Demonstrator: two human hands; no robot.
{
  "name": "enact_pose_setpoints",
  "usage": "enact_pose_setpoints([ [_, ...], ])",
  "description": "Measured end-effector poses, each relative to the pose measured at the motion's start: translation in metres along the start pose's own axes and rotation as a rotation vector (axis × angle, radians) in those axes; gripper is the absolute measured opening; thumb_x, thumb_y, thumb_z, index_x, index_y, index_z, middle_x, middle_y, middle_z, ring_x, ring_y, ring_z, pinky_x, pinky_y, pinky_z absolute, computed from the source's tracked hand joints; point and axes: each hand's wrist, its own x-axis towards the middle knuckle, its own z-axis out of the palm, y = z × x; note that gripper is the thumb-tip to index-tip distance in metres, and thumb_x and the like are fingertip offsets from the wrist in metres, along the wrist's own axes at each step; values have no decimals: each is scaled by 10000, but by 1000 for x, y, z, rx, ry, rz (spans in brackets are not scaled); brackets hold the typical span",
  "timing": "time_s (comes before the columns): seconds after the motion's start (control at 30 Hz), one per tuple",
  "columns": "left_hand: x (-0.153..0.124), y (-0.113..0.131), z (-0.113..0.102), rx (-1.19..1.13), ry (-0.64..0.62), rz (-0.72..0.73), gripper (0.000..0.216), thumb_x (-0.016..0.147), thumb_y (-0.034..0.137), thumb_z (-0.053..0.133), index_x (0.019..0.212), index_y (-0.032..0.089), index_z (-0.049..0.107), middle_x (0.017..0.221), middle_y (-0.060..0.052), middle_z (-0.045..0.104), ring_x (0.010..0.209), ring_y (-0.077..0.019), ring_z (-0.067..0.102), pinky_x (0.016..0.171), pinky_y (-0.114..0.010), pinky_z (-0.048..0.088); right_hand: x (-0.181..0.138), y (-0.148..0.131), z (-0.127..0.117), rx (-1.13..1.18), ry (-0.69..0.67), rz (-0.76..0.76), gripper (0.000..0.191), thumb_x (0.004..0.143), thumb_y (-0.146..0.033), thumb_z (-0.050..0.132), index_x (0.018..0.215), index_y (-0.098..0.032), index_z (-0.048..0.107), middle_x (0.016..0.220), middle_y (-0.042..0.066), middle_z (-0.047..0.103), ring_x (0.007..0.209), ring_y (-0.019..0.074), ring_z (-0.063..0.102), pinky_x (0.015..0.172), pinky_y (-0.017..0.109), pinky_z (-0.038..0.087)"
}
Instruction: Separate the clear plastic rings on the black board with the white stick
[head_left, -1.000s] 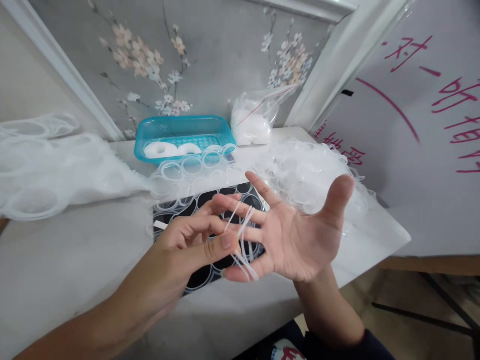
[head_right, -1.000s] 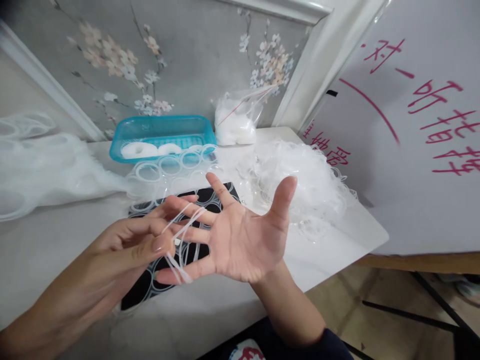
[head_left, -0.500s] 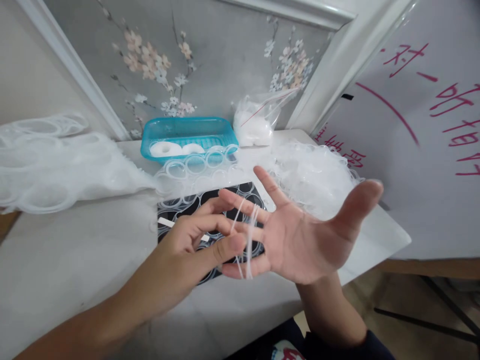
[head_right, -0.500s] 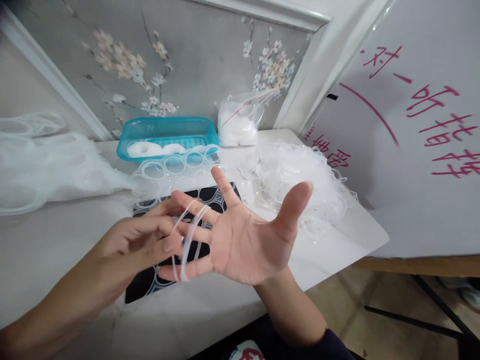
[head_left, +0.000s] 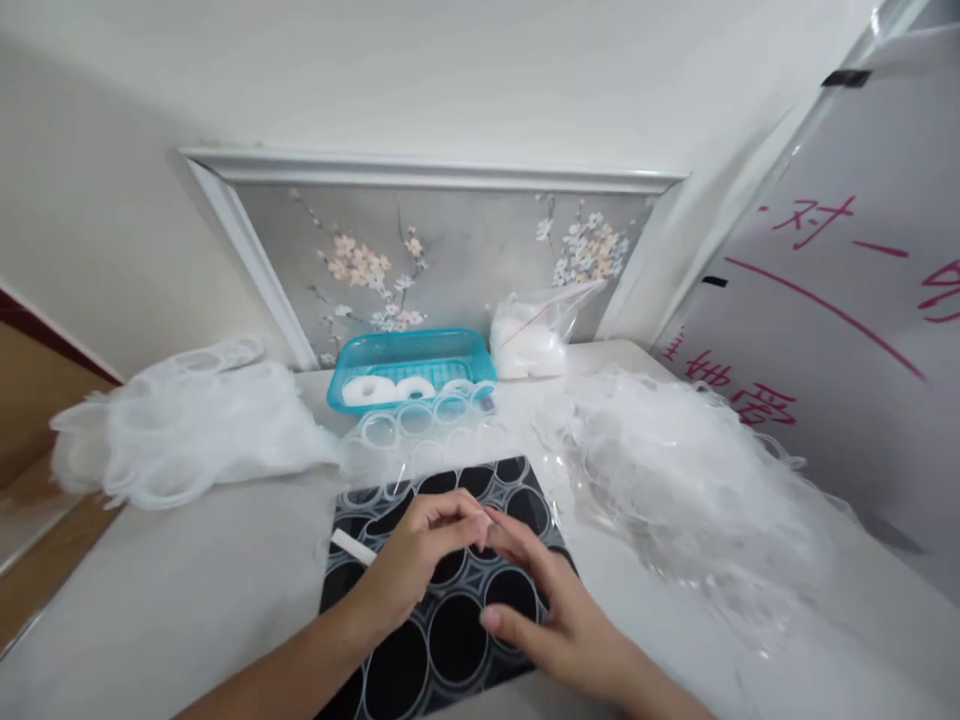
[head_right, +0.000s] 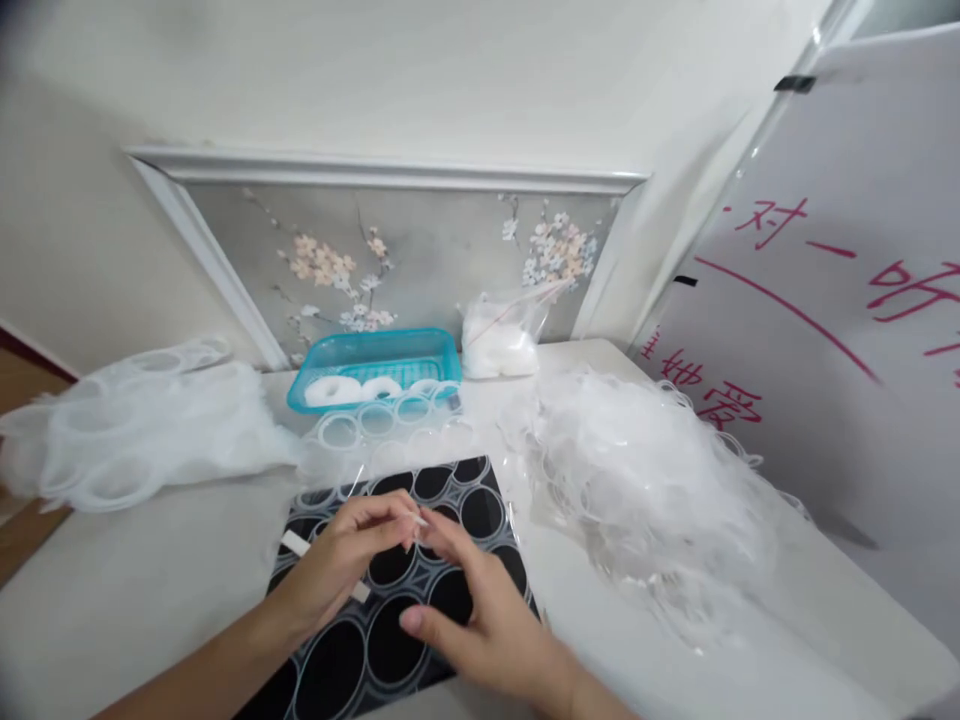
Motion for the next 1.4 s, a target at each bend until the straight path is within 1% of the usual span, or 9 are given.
enact_pose_setpoints([
  [0.1, 18, -5, -2, -490, 137, -134, 216, 803, 227, 685, 604, 157, 636, 609, -17, 545, 658, -135, 569, 708, -236, 493, -6, 12, 7, -20, 30, -7, 864, 874, -423, 688, 1574, -325, 191, 1556, 137, 421, 1445, 307, 388, 1177, 560, 317],
  [0.2, 39, 8, -23, -624, 239, -112, 79, 828, 200, 647, 778, 141, 667, 476, 55, 394, 488, -89, 482, 566, -188, 467, -8, 20, 11, 95, 113, 21, 906, 865, -472, 679, 1583, -317, 149, 1576, 145, 387, 1476, 304, 330, 1183, 534, 315],
  [0.33, 80, 49, -77, 57, 332, 109, 402, 861, 349, 452, 1131, 123, 647, 730, -58, 649, 511, -115, 539, 440, -206, 387, -8, 27, 12, 127, 135, 97, 911, 826, -508, 702, 1571, -313, 216, 1510, 148, 482, 1419, 319, 422, 1152, 531, 352],
  [0.43, 118, 70, -115, 295, 346, 95, 377, 751, 283, 545, 1060, 123, 690, 949, -112, 716, 652, -137, 609, 489, -205, 406, -9, 29, 13, 42, 72, 155, 946, 782, -455, 743, 1569, -297, 244, 1485, 141, 514, 1373, 328, 474, 1145, 540, 350],
  [0.57, 157, 66, -141, 636, 264, -40, 130, 698, 219, 689, 791, 131, 711, 790, -64, 728, 610, -141, 596, 572, -240, 469, -7, 27, 12, -101, 36, 234, 915, 755, -342, 737, 1556, -298, 297, 1441, 118, 562, 1344, 333, 502, 1152, 549, 332],
  [0.67, 171, 54, -144, 881, 195, -130, 127, 778, 245, 736, 755, 130, 690, 781, -40, 709, 681, -156, 632, 659, -267, 516, -5, 24, 8, -172, 59, 263, 908, 746, -315, 727, 1552, -320, 307, 1390, 101, 605, 1312, 332, 531, 1131, 526, 370],
  [0.97, 179, 41, -136, 1269, 151, -212, 296, 952, 354, 622, 1163, 146, 630, 1177, -78, 639, 1006, -223, 646, 855, -398, 565, -3, 22, 4, -253, 37, 255, 790, 802, -306, 679, 1524, -317, 359, 1270, 74, 675, 1218, 293, 601, 1080, 462, 435],
  [1.23, 155, 43, -139, 1323, 262, 19, 188, 917, 206, 582, 1011, 140, 731, 1034, -81, 737, 1027, -251, 660, 923, -347, 471, 12, 18, 12, -384, 48, 146, 314, 936, -381, 567, 1201, -226, 636, 885, 54, 712, 860, 223, 670, 799, 359, 523],
  [1.4, 140, 44, -146, 1371, 168, 72, 229, 916, 179, 591, 1117, 143, 695, 1145, -100, 709, 1138, -255, 610, 996, -359, 445, 52, 3, 52, -747, -73, 121, 313, 885, -400, 650, 1108, -179, 654, 900, 95, 736, 869, 273, 697, 739, 363, 523],
])
